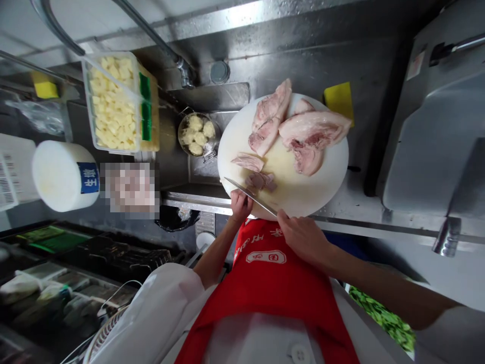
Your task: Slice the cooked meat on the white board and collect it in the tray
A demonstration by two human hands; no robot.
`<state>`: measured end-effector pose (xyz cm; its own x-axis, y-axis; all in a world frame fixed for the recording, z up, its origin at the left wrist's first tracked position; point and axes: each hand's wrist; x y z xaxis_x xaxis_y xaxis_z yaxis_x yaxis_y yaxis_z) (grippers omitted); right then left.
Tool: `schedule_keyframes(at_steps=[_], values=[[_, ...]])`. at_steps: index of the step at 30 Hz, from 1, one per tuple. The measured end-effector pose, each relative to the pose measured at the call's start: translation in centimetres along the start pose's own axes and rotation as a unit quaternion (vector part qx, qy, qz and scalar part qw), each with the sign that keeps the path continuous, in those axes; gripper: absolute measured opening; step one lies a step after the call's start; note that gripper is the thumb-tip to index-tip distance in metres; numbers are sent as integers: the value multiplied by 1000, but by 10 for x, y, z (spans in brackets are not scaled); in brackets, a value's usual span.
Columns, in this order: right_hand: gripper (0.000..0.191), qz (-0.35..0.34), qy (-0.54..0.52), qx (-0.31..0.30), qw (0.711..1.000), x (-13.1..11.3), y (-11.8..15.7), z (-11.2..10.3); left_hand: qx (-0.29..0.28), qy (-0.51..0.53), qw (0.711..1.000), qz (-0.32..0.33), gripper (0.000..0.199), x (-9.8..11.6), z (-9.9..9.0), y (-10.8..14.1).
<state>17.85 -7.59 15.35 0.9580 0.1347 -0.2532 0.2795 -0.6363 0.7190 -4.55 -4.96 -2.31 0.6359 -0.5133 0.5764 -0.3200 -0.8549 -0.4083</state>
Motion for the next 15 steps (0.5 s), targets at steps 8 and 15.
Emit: schedule_keyframes(at_steps=[8, 15], values=[[33, 0, -26, 77, 997, -41, -79, -26, 17, -15, 1000, 14, 12, 4, -4, -5], [36, -20, 14, 26, 999, -8, -10, -11, 26, -23, 999, 9, 11, 4, 0, -2]])
Point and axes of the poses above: each hand's wrist, its own y-axis away from the middle knuckle, its own z-axis out of the palm, x = y × z, and after that the axes turned 7 degrees about z, right-handed
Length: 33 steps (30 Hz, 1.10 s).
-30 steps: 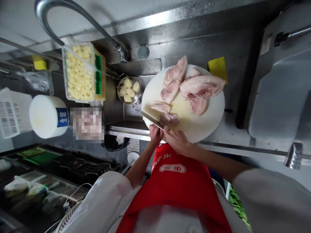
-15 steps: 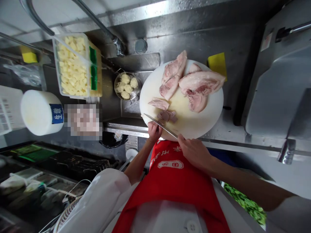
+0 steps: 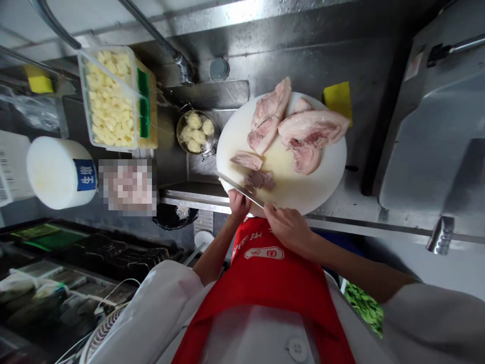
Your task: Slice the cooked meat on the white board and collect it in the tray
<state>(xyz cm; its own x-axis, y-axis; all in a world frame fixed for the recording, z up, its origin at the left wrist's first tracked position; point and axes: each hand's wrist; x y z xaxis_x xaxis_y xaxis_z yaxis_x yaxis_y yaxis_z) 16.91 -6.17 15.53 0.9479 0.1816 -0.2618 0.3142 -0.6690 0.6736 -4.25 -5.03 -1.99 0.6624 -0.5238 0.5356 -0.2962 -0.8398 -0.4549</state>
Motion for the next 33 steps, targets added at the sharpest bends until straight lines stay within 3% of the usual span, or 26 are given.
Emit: schedule_keyframes(at_steps=[2, 4, 11, 14, 18, 22, 27, 30, 33], values=[[35, 16, -8, -25, 1000, 7, 16, 6, -2, 6, 1000, 4, 12, -1, 1, 1], [34, 29, -18, -37, 999, 6, 15, 10, -10, 1, 1000, 2, 13, -1, 1, 1], [32, 11, -44, 38, 998, -35, -70, 0, -6, 20, 1000, 0, 13, 0, -7, -3], [28, 21, -55, 52, 997, -35, -84, -6, -10, 36, 999, 6, 13, 2, -11, -5], [29, 16, -28, 57, 998, -23, -71, -9, -22, -1, 1000, 9, 15, 4, -10, -4], [34, 2, 16, 36, 999, -12, -29, -2, -16, -38, 999, 22, 16, 2, -5, -1], [35, 22, 6, -31, 999, 6, 18, 13, -12, -32, 999, 31, 16, -1, -3, 1], [32, 19, 3, -28, 999, -2, 1, 13, -12, -29, 999, 24, 15, -1, -4, 1], [28, 3, -8, 17, 1000, -23, -45, 3, -8, -18, 1000, 17, 15, 0, -5, 1]])
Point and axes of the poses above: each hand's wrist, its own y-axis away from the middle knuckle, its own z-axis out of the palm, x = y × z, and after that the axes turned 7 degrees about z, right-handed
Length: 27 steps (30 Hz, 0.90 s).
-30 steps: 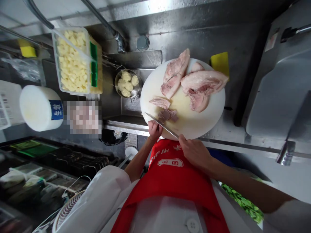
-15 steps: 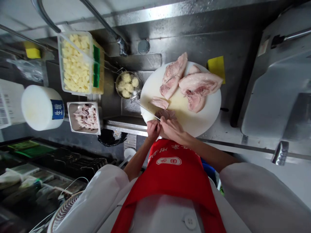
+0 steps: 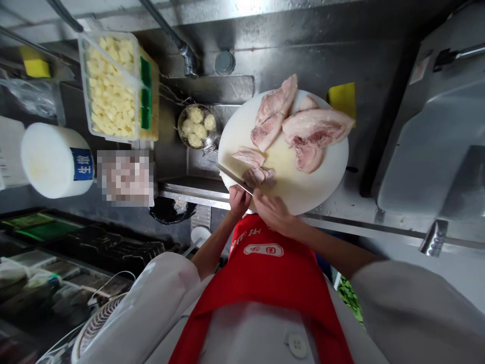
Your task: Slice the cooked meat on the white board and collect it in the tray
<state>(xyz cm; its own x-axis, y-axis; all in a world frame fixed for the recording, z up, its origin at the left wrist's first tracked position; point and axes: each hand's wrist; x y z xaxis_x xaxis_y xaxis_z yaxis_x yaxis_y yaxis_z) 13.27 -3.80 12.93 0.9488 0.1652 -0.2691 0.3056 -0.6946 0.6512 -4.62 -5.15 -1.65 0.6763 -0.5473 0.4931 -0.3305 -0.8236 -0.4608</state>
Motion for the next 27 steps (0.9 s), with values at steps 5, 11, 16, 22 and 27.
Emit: schedule_keyframes(at_steps=[5, 11, 16, 22, 27], values=[[28, -8, -14, 39, 999, -9, -27, -15, -3, 13, 1000, -24, 14, 1, 1, 2], [30, 2, 24, -36, 999, 27, 47, 1, 2, 23, 999, -22, 15, 1, 4, 4], [28, 18, 9, -39, 999, 12, 25, 9, 29, 29, 999, -6, 15, 2, 3, 0], [26, 12, -50, 38, 998, -8, -44, -4, 31, 18, 999, -32, 15, 7, -1, 1], [32, 46, -39, 36, 998, 30, -28, 0, 60, 45, 990, -116, 19, 28, 13, -4]])
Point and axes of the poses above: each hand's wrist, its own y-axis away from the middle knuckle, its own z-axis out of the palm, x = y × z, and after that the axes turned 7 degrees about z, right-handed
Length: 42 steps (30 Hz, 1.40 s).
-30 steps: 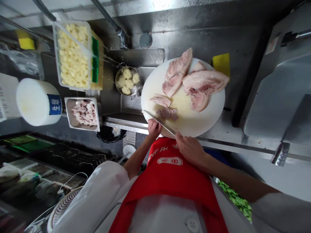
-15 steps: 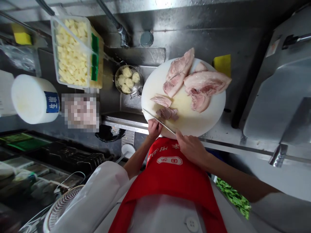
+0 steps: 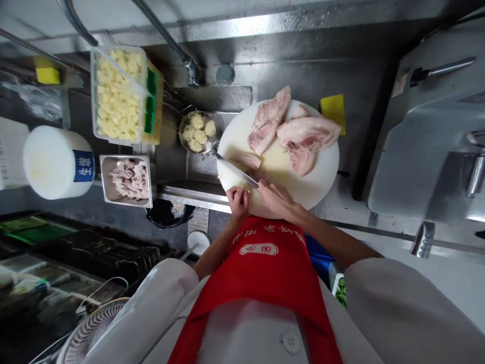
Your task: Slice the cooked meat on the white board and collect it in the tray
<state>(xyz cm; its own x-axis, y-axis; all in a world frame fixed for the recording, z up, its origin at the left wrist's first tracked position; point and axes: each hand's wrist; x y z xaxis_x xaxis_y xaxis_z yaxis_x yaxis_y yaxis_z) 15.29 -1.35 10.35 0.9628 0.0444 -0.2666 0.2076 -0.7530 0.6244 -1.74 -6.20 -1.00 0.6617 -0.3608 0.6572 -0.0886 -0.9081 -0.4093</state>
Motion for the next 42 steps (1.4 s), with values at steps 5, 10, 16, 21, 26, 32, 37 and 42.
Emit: schedule_keyframes(at_steps=[5, 10, 16, 21, 26, 32, 37, 42], values=[[33, 15, 42, 13, 999, 11, 17, 13, -25, -3, 999, 33, 19, 13, 6, -11], [32, 1, 58, 17, 998, 4, 18, 17, -69, -15, 991, 117, 18, 5, -4, -17], [33, -3, 71, -1, 997, 8, 37, 4, -76, -8, 983, 166, 21, -7, 5, -15], [36, 0, 76, -35, 996, 22, 72, 3, -103, -24, 984, 144, 22, -10, 7, -12], [32, 14, 84, -71, 994, 29, 86, 5, -110, -38, 982, 146, 23, -8, 7, -14], [37, -11, 73, -22, 997, -11, 20, -6, -102, 8, 983, 151, 23, -6, 2, -14], [37, -4, 90, -17, 996, 1, 35, -9, -115, 31, 985, 122, 24, -7, 2, -12], [38, 16, 130, -65, 989, 17, 67, 1, -132, 41, 985, 106, 23, -9, 6, -10]])
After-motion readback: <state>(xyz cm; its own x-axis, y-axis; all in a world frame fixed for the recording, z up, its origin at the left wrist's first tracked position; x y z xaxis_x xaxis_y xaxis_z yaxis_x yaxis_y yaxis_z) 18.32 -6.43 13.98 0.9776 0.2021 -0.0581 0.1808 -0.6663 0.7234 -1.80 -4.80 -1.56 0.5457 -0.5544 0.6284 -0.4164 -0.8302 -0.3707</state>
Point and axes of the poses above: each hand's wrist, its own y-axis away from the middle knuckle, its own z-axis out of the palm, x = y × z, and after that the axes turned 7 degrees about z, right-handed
